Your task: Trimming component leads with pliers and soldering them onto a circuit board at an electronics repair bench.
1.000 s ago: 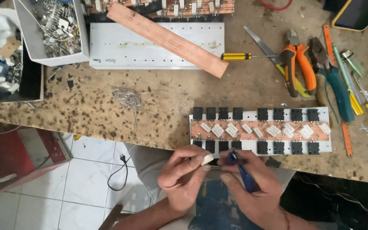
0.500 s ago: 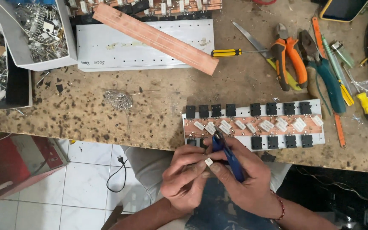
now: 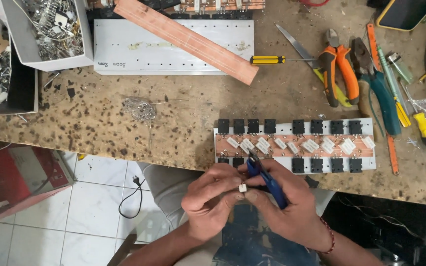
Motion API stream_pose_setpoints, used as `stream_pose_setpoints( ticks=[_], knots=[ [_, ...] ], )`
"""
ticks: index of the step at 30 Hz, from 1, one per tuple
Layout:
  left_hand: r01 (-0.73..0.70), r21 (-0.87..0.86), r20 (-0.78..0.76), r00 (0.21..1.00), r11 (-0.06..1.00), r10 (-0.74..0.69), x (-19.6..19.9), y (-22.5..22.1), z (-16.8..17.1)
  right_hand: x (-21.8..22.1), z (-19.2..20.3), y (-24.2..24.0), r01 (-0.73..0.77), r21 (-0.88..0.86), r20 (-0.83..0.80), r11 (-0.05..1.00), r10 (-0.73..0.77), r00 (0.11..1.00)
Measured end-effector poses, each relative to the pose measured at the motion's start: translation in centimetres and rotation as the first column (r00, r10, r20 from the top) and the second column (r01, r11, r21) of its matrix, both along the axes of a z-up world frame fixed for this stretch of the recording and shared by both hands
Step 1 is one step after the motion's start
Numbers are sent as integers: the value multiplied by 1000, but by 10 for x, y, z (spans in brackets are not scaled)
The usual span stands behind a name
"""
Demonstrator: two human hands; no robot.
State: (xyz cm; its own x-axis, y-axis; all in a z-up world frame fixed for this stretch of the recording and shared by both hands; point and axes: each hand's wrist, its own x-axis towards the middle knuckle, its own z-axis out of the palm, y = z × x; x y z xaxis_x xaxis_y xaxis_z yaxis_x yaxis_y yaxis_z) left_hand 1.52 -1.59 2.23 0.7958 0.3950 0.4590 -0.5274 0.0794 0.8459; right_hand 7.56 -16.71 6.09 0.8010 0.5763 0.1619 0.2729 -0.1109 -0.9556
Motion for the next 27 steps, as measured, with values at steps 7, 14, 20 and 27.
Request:
stream_pose_setpoints(
  ticks=[7,14,20,27],
  knots=[
    [267,-327,-22,957,906,-290,-2,9,3,-10,-40,-38,-65,-133,132,989,82,988],
    [350,-589,76,921,728,-382,-5,2,-21,-10,-48,-38,-23,-349,464,937,194,864],
    [298,-659,2,919,690,-395,-12,-1,-21,-13,-43,-34,108,-388,591,915,157,791],
    [257,-607,-55,930,752,-363,-12,-1,-17,-12,-37,-33,190,-392,664,900,135,735]
  ],
)
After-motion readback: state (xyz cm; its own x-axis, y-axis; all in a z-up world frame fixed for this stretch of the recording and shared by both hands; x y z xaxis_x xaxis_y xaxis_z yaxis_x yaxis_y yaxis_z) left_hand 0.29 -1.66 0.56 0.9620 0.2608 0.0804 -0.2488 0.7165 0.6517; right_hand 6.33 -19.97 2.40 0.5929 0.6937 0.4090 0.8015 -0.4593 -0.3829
